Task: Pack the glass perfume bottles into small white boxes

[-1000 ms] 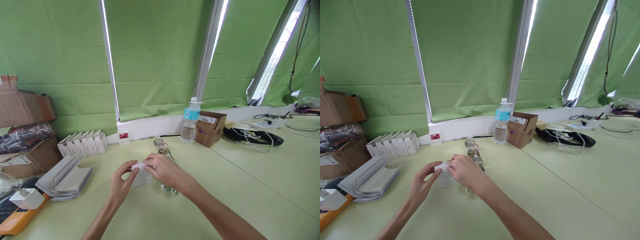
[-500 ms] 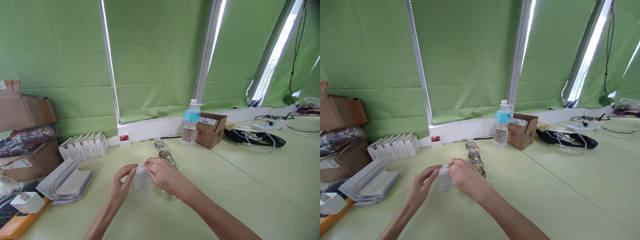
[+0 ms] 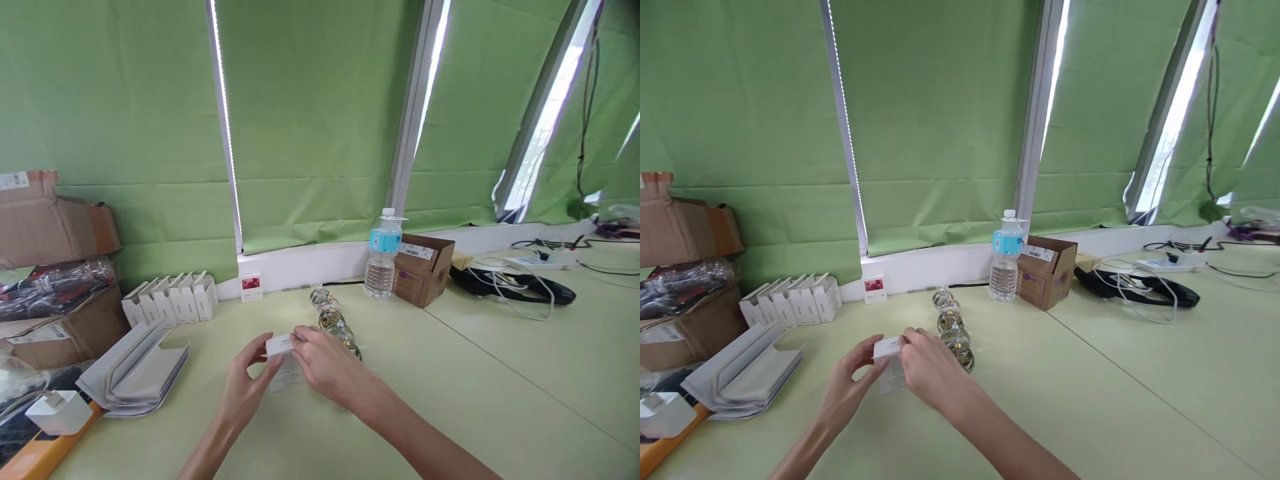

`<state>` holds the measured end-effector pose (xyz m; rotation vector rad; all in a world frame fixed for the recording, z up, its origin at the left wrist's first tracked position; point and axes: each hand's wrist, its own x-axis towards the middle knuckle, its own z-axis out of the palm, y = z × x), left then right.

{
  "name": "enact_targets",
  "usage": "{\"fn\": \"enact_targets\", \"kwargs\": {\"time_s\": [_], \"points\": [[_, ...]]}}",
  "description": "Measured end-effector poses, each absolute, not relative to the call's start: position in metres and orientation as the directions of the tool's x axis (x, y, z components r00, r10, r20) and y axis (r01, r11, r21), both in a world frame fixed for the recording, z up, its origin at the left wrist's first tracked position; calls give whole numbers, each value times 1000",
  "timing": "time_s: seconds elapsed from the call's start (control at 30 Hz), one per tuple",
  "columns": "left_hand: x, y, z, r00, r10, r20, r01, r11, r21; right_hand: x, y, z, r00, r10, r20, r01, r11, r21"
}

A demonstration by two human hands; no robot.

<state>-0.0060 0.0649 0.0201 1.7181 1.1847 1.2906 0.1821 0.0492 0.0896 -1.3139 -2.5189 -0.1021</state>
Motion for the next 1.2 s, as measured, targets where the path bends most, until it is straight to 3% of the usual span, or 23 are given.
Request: {"fn": "enact_targets", "kwargs": {"time_s": [0.23, 0.37, 0.53, 0.63, 0.73, 0.87, 1.03, 1.2], "points": [[-2, 50, 12, 83, 873, 480, 439, -464, 769, 174, 41, 89, -381, 888, 257, 848, 446, -286], [3, 39, 15, 228, 829, 512, 248, -557, 792, 165, 37, 84, -341, 915, 214, 844, 399, -359], [0, 51, 2, 116, 913, 392, 276, -409, 870, 169, 38, 88, -392, 896, 209, 796, 444, -410], [0, 59, -6, 236, 932, 277, 203, -326, 923, 175, 37, 93, -453, 873, 182, 739, 482, -471], [3, 58, -9, 276, 935, 223, 135, -267, 954, 177, 39, 95, -482, 856, 188, 763, 515, -390], [6, 54, -6, 182, 961, 207, 156, -236, 959, 176, 43, 93, -444, 880, 169, 863, 471, -182], [3, 58, -7, 136, 970, 203, 117, -220, 969, 165, 57, 101, -506, 850, 147, 862, 502, 70], [-4, 68, -18, -51, 988, 149, 130, -141, 981, 152, 101, 108, -464, 876, 128, 883, 447, 142]]}}
